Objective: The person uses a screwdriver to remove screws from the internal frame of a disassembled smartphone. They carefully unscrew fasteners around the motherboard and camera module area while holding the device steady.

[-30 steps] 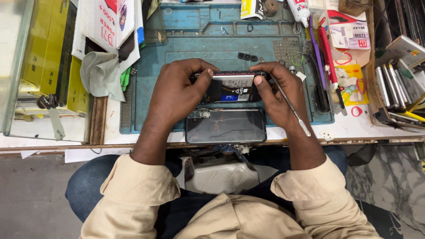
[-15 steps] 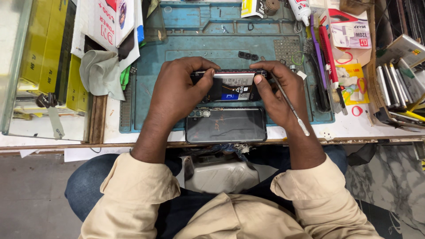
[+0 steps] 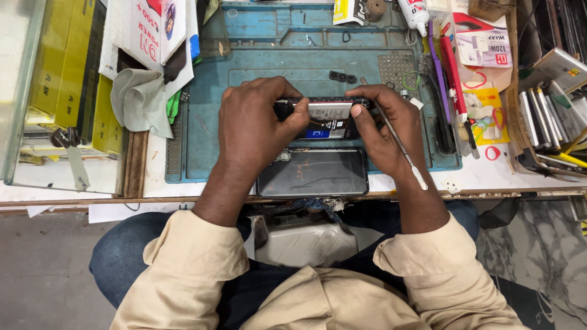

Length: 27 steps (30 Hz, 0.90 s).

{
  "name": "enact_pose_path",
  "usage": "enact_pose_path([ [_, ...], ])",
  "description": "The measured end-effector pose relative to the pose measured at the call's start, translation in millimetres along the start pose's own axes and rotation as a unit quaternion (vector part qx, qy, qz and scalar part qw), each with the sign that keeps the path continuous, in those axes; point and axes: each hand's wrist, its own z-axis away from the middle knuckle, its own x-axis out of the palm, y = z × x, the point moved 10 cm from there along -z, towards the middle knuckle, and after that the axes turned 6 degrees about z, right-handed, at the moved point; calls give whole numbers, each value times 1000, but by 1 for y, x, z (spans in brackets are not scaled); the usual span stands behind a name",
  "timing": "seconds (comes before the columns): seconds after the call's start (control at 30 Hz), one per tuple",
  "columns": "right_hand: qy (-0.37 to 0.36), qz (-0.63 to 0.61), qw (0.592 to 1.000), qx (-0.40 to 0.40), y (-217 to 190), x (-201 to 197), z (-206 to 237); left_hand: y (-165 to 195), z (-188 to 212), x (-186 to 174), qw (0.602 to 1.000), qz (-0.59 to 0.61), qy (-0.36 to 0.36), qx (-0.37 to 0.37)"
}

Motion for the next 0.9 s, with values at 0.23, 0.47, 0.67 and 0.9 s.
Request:
enact_pose_path([
  [0.23,-1,-9,1000,-25,-5,-3,-1,-2,1,0,998,61,-2,-18],
  [0.47,-2,48,998,-50,-25,-6,-12,2,1,-3,998,58,13,-14],
  [0.67,14,65,998,-17,-30,-2,-19,5,-1,-4,998,66,18,-3],
  [0.9,7,49,998,-27,-26,-6,-16,5,-4,-3,998,54,18,-8],
])
